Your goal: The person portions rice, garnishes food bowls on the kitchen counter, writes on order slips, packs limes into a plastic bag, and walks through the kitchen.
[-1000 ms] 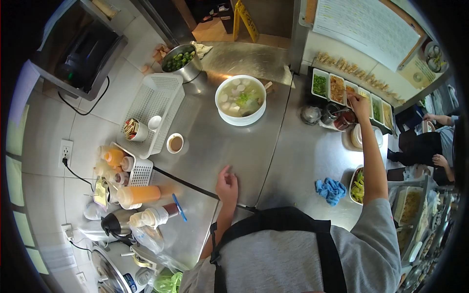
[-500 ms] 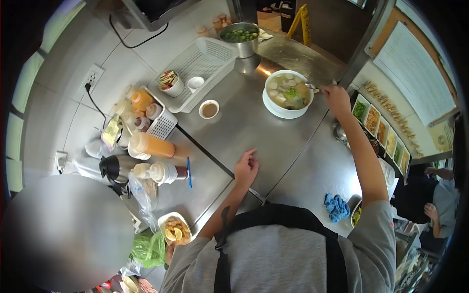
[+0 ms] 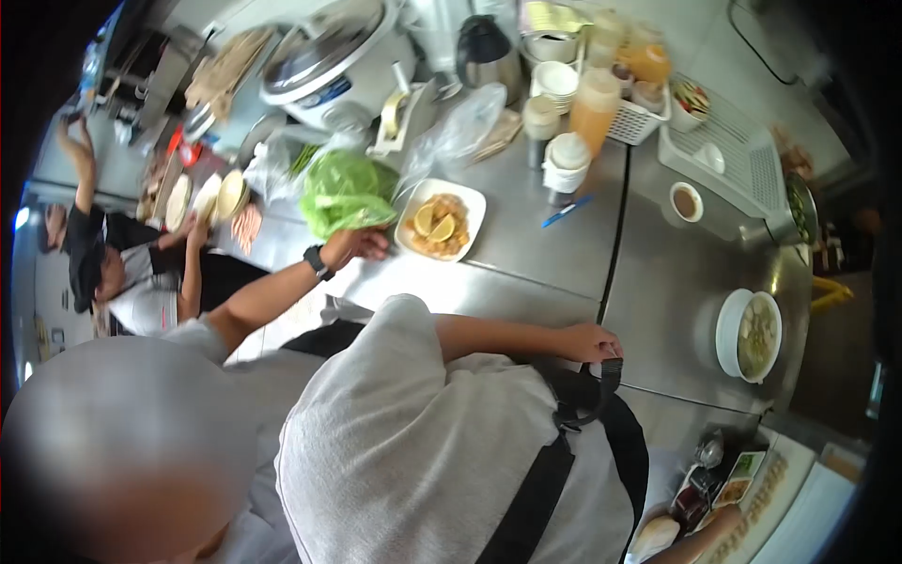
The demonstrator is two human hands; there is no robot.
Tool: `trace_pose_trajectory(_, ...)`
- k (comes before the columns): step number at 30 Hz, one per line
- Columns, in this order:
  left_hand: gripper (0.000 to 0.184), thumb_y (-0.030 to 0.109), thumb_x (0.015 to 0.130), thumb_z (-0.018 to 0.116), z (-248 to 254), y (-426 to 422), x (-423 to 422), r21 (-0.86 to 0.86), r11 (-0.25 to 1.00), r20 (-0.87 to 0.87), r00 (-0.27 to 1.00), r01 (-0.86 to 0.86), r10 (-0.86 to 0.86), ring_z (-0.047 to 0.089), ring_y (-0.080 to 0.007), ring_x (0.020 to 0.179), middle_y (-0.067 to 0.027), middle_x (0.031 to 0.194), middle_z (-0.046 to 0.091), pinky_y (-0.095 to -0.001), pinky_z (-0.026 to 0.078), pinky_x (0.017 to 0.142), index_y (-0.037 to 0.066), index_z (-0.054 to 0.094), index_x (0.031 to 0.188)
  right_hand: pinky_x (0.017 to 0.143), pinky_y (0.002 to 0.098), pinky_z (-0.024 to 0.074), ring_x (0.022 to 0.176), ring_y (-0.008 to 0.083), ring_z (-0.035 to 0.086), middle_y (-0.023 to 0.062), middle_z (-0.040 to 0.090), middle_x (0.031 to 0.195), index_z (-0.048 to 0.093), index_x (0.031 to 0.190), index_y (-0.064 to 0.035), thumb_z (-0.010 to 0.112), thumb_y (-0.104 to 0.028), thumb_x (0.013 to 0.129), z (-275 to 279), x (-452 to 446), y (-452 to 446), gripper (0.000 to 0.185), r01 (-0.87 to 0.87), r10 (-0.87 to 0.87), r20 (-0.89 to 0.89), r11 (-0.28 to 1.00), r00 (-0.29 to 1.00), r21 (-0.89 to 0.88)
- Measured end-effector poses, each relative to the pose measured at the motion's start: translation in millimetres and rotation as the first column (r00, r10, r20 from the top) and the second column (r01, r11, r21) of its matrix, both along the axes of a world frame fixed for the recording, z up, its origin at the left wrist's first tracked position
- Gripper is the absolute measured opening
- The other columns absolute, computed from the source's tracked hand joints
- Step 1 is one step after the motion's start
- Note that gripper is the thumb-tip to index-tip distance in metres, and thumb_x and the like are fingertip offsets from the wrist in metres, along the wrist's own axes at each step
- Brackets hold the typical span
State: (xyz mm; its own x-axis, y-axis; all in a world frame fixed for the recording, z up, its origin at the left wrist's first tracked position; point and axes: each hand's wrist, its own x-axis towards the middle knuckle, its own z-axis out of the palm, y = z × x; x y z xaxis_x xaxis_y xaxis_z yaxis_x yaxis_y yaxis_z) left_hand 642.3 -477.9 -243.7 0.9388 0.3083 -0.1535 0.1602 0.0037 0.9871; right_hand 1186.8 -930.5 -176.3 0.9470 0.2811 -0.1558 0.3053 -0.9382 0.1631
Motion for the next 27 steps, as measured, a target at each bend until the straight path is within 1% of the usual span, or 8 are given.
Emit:
trace_pose_trajectory(8, 0.024, 0.021, 0.091, 0.052, 8, 4, -41, -0.039, 0.997, -0.016, 0.998, -0.066, 0.065, 0.061, -0.0121, 0.073, -0.0053, 0.081, 0.064, -0.0263, 0.05, 0.069, 0.004, 0.064, 0.104, 0.076, 0.0461, 0.051, 0.087, 0.0355, 0.065, 0.0194, 0.067, 0.095, 0.065, 0.109, -0.0066, 0.047, -0.046, 0.089, -5, -24, 16, 0.048, 0.076, -0.084, -0.074, 0.991, 0.994, -0.11)
trace_pose_trajectory(11, 0.024, 0.019, 0.092, 0.051, 6, 17, -66, -0.193, 0.965, 0.01, 0.983, -0.177, 0.183, 0.061, -0.0124, 0.073, -0.0056, 0.081, 0.065, -0.0261, 0.051, 0.069, 0.004, 0.064, 0.103, 0.062, 0.0479, 0.0503, 0.075, 0.0345, 0.065, 0.0194, 0.067, 0.086, 0.064, 0.11, -0.0058, 0.045, -0.054, 0.088, 12, -37, 24, 0.056, -0.043, 0.051, 0.081, 0.994, 0.995, -0.096)
trace_pose_trajectory(14, 0.023, 0.02, 0.091, 0.052, 17, 25, -85, -0.173, 0.949, -0.044, 0.964, -0.265, 0.261, 0.062, -0.0128, 0.075, -0.0058, 0.081, 0.065, -0.0267, 0.051, 0.07, 0.003, 0.065, 0.102, 0.054, 0.0488, 0.0479, 0.066, 0.0325, 0.064, 0.019, 0.066, 0.079, 0.064, 0.104, -0.0043, 0.048, -0.053, 0.087, 22, -57, 12, 0.054, -0.223, 0.2, 0.298, 0.974, 0.934, 0.047)
trace_pose_trajectory(15, 0.023, 0.021, 0.091, 0.052, 17, 28, -88, -0.133, 0.964, -0.079, 0.972, -0.228, 0.219, 0.062, -0.0136, 0.075, -0.0063, 0.082, 0.065, -0.0275, 0.051, 0.069, 0.004, 0.065, 0.102, 0.059, 0.0446, 0.0496, 0.07, 0.0329, 0.064, 0.0177, 0.067, 0.081, 0.064, 0.101, -0.0033, 0.052, -0.049, 0.087, 15, -64, 16, 0.05, 0.091, -0.064, -0.155, 0.98, 0.986, 0.176)
trace_pose_trajectory(16, 0.024, 0.022, 0.091, 0.053, 17, 33, -89, -0.092, 0.979, -0.114, 0.978, -0.184, 0.174, 0.063, -0.0144, 0.075, -0.0068, 0.082, 0.066, -0.0283, 0.051, 0.069, 0.005, 0.065, 0.102, 0.065, 0.0404, 0.0513, 0.075, 0.0332, 0.064, 0.0164, 0.067, 0.082, 0.065, 0.097, -0.0024, 0.055, -0.046, 0.086, 6, -81, 28, 0.046, 0.424, -0.264, -0.588, 0.893, 0.764, 0.149)
trace_pose_trajectory(21, 0.025, 0.029, 0.089, 0.055, 36, 46, -64, 0.359, 0.932, -0.121, 0.993, 0.04, 0.004, 0.063, -0.0198, 0.075, -0.0094, 0.085, 0.067, -0.0345, 0.049, 0.065, 0.01, 0.065, 0.102, 0.063, 0.0392, 0.0504, 0.07, 0.0322, 0.063, 0.0168, 0.064, 0.073, 0.064, 0.086, -0.0015, 0.067, -0.036, 0.076, -4, -264, 50, 0.036, -0.236, 0.135, -0.668, 0.97, 0.732, -0.062)
trace_pose_trajectory(23, 0.025, 0.03, 0.088, 0.056, 42, 40, -35, 0.44, 0.893, -0.114, 0.992, 0.097, -0.052, 0.062, -0.022, 0.073, -0.0101, 0.087, 0.067, -0.0362, 0.048, 0.065, 0.012, 0.065, 0.103, 0.063, 0.0391, 0.0504, 0.069, 0.0312, 0.063, 0.0163, 0.064, 0.071, 0.064, 0.081, -0.002, 0.069, -0.035, 0.073, -17, -287, 35, 0.034, -0.315, 0.2, -0.62, 0.946, 0.759, -0.08)
trace_pose_trajectory(27, 0.027, 0.024, 0.09, 0.057, 19, 26, 15, 0.14, 0.957, 0.167, 0.947, 0.253, -0.275, 0.056, -0.0158, 0.079, -0.0048, 0.087, 0.063, -0.0324, 0.046, 0.071, 0.006, 0.06, 0.11, 0.063, 0.0391, 0.0505, 0.067, 0.0294, 0.063, 0.0152, 0.063, 0.067, 0.064, 0.07, -0.003, 0.071, -0.033, 0.068, -47, -313, 33, 0.031, -0.329, 0.2, -0.585, 0.936, 0.786, -0.122)
